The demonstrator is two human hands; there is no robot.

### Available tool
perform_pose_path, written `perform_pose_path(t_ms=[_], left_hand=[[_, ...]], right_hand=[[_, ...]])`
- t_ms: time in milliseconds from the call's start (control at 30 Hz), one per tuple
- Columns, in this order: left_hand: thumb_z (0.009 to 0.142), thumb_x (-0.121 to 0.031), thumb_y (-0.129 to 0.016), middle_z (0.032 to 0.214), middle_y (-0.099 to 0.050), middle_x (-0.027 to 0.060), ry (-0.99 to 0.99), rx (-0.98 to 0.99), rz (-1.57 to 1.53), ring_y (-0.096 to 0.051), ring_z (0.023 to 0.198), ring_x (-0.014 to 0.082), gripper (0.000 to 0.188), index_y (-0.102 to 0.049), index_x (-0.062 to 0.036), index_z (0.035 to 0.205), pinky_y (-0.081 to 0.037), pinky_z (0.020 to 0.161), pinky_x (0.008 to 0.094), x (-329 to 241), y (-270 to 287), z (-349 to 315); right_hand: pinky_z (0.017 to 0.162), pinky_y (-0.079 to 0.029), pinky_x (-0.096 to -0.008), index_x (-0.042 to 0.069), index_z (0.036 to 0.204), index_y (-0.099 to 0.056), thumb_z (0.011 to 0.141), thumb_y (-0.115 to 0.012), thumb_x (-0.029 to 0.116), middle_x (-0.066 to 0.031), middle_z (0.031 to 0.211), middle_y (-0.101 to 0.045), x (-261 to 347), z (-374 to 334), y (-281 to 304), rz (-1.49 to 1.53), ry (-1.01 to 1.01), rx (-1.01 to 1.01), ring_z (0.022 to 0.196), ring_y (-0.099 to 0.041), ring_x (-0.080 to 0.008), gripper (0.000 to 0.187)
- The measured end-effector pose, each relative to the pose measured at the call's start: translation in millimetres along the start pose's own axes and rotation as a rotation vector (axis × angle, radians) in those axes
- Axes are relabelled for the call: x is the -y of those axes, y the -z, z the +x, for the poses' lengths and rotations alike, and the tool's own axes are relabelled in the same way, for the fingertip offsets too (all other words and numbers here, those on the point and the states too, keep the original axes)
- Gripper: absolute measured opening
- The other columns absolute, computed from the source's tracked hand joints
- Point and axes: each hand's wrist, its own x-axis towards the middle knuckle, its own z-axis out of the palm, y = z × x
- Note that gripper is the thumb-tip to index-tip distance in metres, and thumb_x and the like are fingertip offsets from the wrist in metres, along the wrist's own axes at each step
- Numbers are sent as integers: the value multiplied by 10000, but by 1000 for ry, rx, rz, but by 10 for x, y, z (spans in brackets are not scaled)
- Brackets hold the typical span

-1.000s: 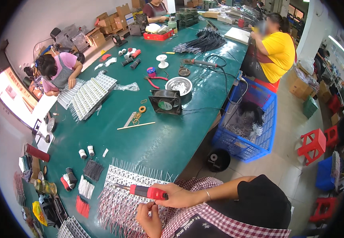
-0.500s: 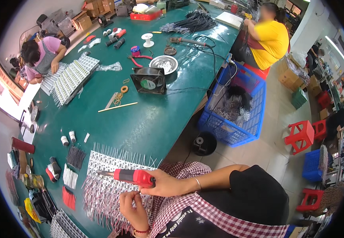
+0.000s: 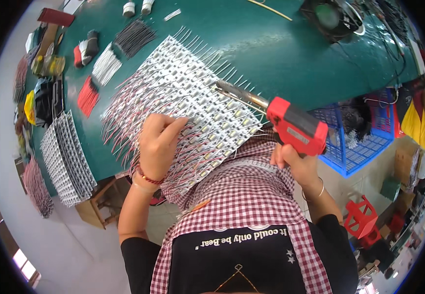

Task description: The person uses a red soldering iron to attach black wires to a large LED panel. They pick up wires from a pile on the table, place them on the panel, and apply heat to secure them. The person occasionally uses a wooden stick to adjust the wires or the panel during the process.

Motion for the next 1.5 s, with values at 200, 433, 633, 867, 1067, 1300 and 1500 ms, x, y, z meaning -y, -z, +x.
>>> perform_pose_path(t_ms=[200,433,633,867,1067,1300,1500], left_hand=[[658,49,-632,797,-533,47,-103,1,59,-515,741,220,333,-675,-41,976,-420,666,340,30,-130,130],[675,11,-615,813,-531,49,-136,72,83,-505,757,219,326,-672,-50,989,-409,689,344,213,-145,198],[676,1,-608,820,-526,47,-136,62,75,-503,760,219,325,-673,-45,991,-411,711,352,216,-160,188],[693,-4,-600,815,-518,46,-127,61,90,-500,756,219,309,-675,-44,990,-410,716,356,214,-171,175],[708,-14,-598,802,-506,43,-125,68,112,-499,753,215,281,-670,-46,978,-408,716,350,201,-177,177],[710,-37,-611,804,-512,38,-172,50,188,-509,761,212,264,-666,-44,968,-410,736,357,185,-151,209],[698,-46,-620,821,-526,37,-168,49,86,-503,760,211,322,-672,-39,1015,-399,711,354,28,-133,119]], right_hand=[[567,-471,-303,-47,1171,-498,961,-568,223,-40,632,-509,-157,-115,-56,81,-53,-11,545,-500,-122,350],[572,-461,-271,-20,993,-572,939,-599,152,-45,675,-558,-271,-118,-112,6,-158,-11,593,-536,-116,182],[638,-479,-282,-5,996,-603,915,-618,87,-46,780,-604,-326,-165,-116,-83,-170,13,693,-577,-128,124],[744,-497,-314,-3,1089,-610,885,-642,57,-70,921,-636,-494,-293,4,-352,-80,80,825,-608,-178,214],[748,-494,-317,-8,1089,-615,882,-637,46,-70,919,-638,-472,-289,40,-302,-106,106,844,-606,-170,214],[719,-483,-305,-11,969,-598,919,-586,71,-71,854,-617,-441,-297,-1,-102,-107,85,792,-586,-158,97],[708,-481,-307,-7,904,-581,934,-556,83,-68,811,-599,-374,-341,8,-49,-118,100,754,-573,-158,98]])
